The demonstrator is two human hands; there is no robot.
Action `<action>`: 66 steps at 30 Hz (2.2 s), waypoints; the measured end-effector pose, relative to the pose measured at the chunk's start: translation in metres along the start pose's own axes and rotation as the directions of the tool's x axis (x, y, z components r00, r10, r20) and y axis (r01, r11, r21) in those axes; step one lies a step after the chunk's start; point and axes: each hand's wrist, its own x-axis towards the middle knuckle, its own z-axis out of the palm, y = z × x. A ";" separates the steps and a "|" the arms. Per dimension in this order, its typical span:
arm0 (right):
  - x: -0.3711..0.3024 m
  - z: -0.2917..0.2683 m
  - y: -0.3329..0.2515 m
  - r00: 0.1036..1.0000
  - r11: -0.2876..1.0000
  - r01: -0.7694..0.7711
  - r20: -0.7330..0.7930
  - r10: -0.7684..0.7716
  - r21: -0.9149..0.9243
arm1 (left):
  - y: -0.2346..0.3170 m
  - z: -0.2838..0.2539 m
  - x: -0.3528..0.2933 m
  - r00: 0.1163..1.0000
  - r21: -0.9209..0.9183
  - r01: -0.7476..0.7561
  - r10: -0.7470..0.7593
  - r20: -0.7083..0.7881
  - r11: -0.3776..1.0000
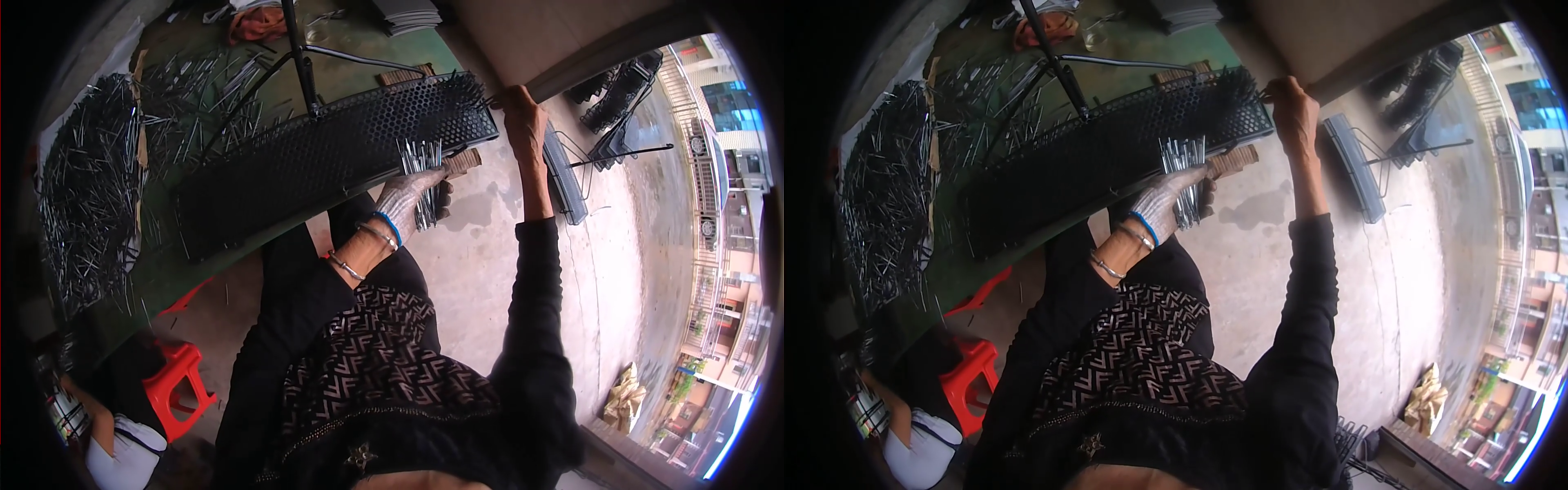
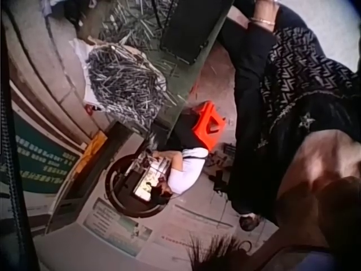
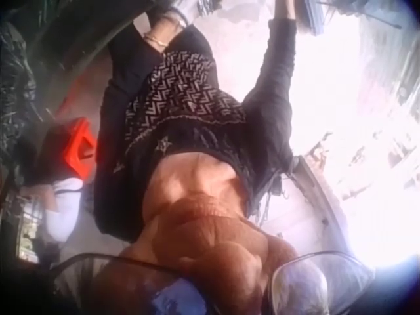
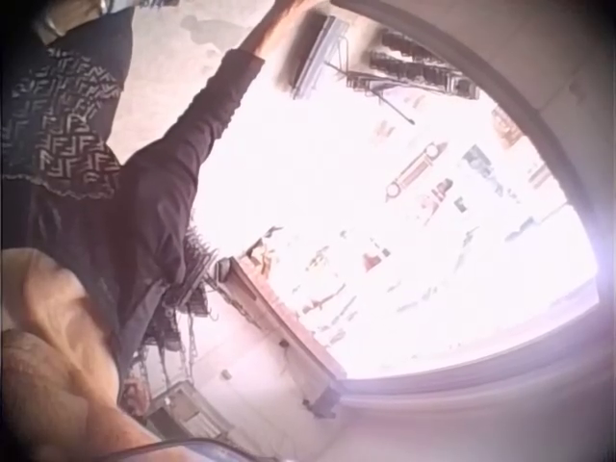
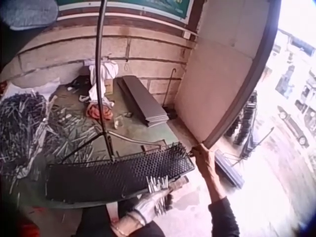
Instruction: Inserting thin metal wires into a mesh-like frame.
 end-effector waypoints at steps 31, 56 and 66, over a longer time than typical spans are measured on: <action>-0.062 -0.018 -0.058 0.830 0.845 -0.408 0.526 0.184 0.347 | 0.000 0.009 -0.007 0.994 0.187 0.045 -0.026 -0.103 0.981; -0.010 0.006 -0.021 0.982 0.984 -0.140 -0.142 0.124 -0.109 | -0.010 -0.010 0.006 0.998 -0.083 -0.005 -0.001 -0.069 0.997; -0.005 0.016 0.001 0.991 0.901 0.085 -0.057 -0.121 -0.425 | -0.005 -0.002 0.004 0.998 -0.038 -0.020 0.018 -0.052 0.999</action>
